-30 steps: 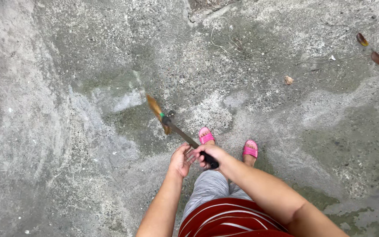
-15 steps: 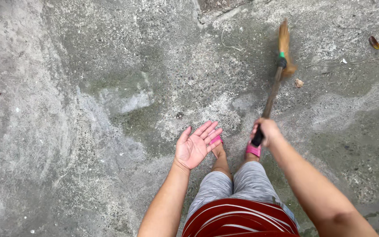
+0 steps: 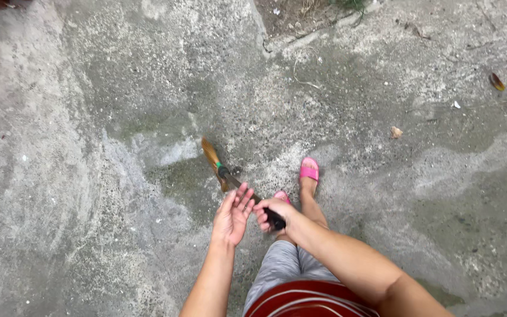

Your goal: The person sweeps a concrete outdoor area using a broom, moving leaves and debris across the ground.

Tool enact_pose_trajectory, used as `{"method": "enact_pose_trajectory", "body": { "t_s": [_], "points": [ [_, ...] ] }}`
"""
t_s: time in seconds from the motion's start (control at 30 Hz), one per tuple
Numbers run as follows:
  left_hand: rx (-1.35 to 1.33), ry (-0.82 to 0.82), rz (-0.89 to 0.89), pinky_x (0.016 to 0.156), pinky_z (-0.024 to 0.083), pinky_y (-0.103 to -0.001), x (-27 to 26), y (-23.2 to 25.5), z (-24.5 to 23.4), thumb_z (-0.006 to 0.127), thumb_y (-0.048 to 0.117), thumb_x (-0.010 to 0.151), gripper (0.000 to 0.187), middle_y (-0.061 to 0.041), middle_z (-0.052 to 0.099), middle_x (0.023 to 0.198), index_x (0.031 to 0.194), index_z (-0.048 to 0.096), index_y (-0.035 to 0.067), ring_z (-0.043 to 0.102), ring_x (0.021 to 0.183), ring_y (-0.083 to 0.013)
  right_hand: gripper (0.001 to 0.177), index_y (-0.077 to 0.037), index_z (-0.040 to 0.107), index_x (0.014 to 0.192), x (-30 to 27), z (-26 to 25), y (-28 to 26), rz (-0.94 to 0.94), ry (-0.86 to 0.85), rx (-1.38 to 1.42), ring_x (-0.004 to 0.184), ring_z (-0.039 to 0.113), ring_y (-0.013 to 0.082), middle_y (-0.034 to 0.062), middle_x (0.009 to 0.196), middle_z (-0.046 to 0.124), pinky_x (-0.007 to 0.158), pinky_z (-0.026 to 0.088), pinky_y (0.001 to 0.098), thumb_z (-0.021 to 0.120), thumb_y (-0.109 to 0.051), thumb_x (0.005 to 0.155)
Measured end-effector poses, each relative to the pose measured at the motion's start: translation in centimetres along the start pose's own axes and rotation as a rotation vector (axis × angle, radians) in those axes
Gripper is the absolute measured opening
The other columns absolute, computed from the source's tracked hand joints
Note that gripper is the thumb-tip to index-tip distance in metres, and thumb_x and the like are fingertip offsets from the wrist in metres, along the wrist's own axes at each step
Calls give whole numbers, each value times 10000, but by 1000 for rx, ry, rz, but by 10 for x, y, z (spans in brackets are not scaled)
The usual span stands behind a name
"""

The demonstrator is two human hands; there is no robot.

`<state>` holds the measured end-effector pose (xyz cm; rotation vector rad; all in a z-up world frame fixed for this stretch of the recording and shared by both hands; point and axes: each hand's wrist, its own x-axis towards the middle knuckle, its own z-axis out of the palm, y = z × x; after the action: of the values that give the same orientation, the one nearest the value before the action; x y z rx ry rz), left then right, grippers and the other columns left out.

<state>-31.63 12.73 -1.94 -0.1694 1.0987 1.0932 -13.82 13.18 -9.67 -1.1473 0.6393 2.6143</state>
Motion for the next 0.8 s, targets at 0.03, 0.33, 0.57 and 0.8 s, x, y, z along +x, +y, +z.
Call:
{"method": "enact_pose_trajectory", "body": {
  "t_s": [0.03,0.33,0.57,0.8],
  "points": [
    [-24,15,2,1047,493,-460,2,2,-2,589,274,1012,149,-76,683,1309,1008,644,135,622,1244,-255,193,-108,550,767,9,-2,-20,-11,18,36,486,489,85,-41,630,522,439,370,274,669,-96,918],
    [42,136,-30,960,532,-455,38,-20,43,567,174,967,229,-77,609,1391,1186,569,107,647,1174,-274,102,-16,579,888,-144,-124,-237,-610,67,267,486,465,70,-37,620,499,435,387,250,561,-95,950],
    [76,97,-76,928,539,-447,47,-16,82,590,160,945,378,-70,626,1370,1317,548,109,654,1153,-277,253,-126,435,735,-148,-40,-160,-544,420,39,446,444,192,30,547,424,443,435,367,486,-195,973],
    [55,185,-37,936,545,-455,59,-12,103,581,162,953,324,-85,641,1318,1272,577,105,664,1137,-280,230,-112,511,779,-143,25,-63,-159,3,-27,489,473,126,-27,618,476,440,392,304,628,-197,958]
  ]
}}
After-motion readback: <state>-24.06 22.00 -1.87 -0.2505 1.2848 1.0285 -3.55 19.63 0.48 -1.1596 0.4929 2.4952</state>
